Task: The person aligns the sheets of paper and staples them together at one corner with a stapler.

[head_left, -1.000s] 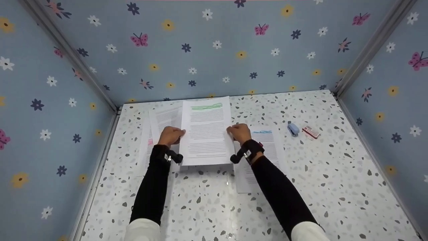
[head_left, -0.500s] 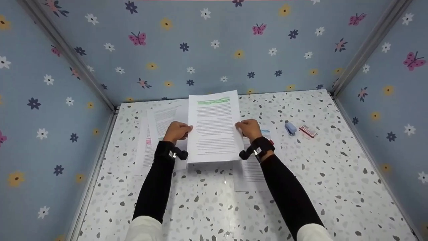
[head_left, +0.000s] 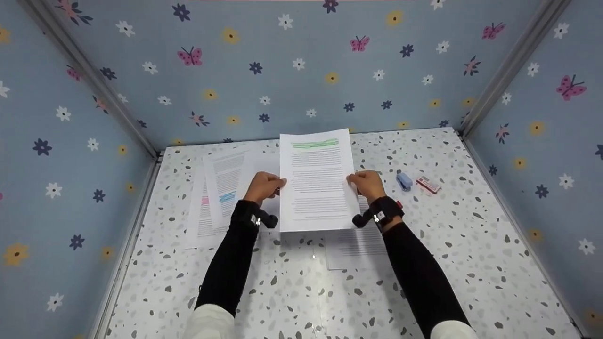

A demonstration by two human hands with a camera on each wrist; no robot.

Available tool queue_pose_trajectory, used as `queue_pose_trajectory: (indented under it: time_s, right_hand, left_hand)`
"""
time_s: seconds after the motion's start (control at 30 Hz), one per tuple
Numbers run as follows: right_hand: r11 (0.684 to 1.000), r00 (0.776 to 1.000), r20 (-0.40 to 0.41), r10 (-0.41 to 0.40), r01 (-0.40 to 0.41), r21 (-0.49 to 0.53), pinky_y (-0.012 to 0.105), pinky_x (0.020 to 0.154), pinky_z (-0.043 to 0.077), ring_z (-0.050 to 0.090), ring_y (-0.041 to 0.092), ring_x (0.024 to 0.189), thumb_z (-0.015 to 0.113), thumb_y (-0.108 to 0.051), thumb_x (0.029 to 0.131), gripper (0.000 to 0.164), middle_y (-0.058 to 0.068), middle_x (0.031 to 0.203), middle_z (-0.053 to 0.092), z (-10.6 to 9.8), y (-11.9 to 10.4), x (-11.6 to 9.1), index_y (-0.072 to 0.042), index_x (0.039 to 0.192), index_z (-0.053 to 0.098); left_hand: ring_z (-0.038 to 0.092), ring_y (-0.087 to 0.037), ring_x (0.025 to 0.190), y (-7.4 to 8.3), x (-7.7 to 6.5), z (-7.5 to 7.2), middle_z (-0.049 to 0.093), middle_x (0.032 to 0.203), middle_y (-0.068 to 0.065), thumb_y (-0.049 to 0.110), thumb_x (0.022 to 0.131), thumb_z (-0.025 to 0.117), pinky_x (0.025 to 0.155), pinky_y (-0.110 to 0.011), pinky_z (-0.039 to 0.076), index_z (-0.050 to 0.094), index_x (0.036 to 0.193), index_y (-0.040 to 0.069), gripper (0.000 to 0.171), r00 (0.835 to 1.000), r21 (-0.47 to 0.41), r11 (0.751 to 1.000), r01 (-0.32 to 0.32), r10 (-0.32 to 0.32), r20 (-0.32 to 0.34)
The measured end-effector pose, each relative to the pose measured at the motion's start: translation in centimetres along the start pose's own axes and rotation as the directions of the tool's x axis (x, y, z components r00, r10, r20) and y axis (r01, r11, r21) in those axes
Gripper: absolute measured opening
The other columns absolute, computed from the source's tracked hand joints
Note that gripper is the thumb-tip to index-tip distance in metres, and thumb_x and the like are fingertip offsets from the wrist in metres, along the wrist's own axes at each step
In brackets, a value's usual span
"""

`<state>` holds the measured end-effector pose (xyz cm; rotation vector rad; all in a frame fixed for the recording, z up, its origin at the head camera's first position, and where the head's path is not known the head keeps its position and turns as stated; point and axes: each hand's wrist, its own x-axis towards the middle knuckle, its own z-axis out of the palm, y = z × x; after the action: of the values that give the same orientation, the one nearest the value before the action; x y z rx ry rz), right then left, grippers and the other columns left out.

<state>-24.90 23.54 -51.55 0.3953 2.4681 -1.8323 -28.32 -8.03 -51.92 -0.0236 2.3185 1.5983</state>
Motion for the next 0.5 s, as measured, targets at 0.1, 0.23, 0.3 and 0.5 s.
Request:
queue_pose_trajectory:
  time_s: [0.1,0.23,0.3,0.5]
  right_hand:
    - [1.0,1.0,-0.001,0.018,-0.018,-0.012,0.026,0.061,0.049,0.049,0.011,0.054,0.069,-0.018,0.094,0.025,-0.005,0.056,0.049,-0.9,0.7,-0.3,-0.006,0.071,0.07]
    - [0.999,0.999,-0.022,0.031,-0.031,-0.009,0.026,0.062,0.049,0.051,0.011,0.057,0.069,-0.016,0.093,0.023,-0.006,0.06,0.054,-2.2,1.5,-0.6,-0.004,0.074,0.071]
    - [0.999,0.999,-0.03,0.035,-0.035,-0.006,0.026,0.059,0.046,0.046,0.01,0.053,0.068,-0.016,0.093,0.027,-0.007,0.055,0.047,-2.9,2.0,-0.7,-0.005,0.068,0.065]
    - [0.998,0.998,-0.039,0.046,-0.048,-0.047,0.026,0.059,0.045,0.045,0.011,0.053,0.067,-0.018,0.095,0.029,-0.007,0.053,0.044,-4.9,3.5,-1.0,-0.006,0.069,0.066]
  left_hand:
    - [0.068,-0.018,0.077,0.1,0.1,1.2,0.073,0.09,-0.009,0.023,0.099,0.067,0.078,-0.039,0.052,0.077,0.103,0.003,0.022,1.0,0.0,1.0,0.016,-0.016,0.004]
    - [0.069,-0.018,0.074,0.4,0.1,2.8,0.074,0.087,-0.009,0.021,0.099,0.068,0.069,-0.034,0.05,0.077,0.102,0.002,0.022,1.0,-0.014,1.0,-0.004,0.004,0.014]
    - [0.069,-0.018,0.072,0.6,0.2,3.6,0.074,0.085,-0.009,0.021,0.098,0.069,0.065,-0.03,0.048,0.077,0.101,0.002,0.021,1.0,-0.014,1.0,-0.013,0.013,0.016]
    - [0.068,-0.017,0.07,0.4,0.2,6.1,0.073,0.086,-0.01,0.02,0.097,0.071,0.065,-0.03,0.052,0.077,0.101,0.001,0.02,0.999,-0.011,1.0,-0.013,0.013,0.039]
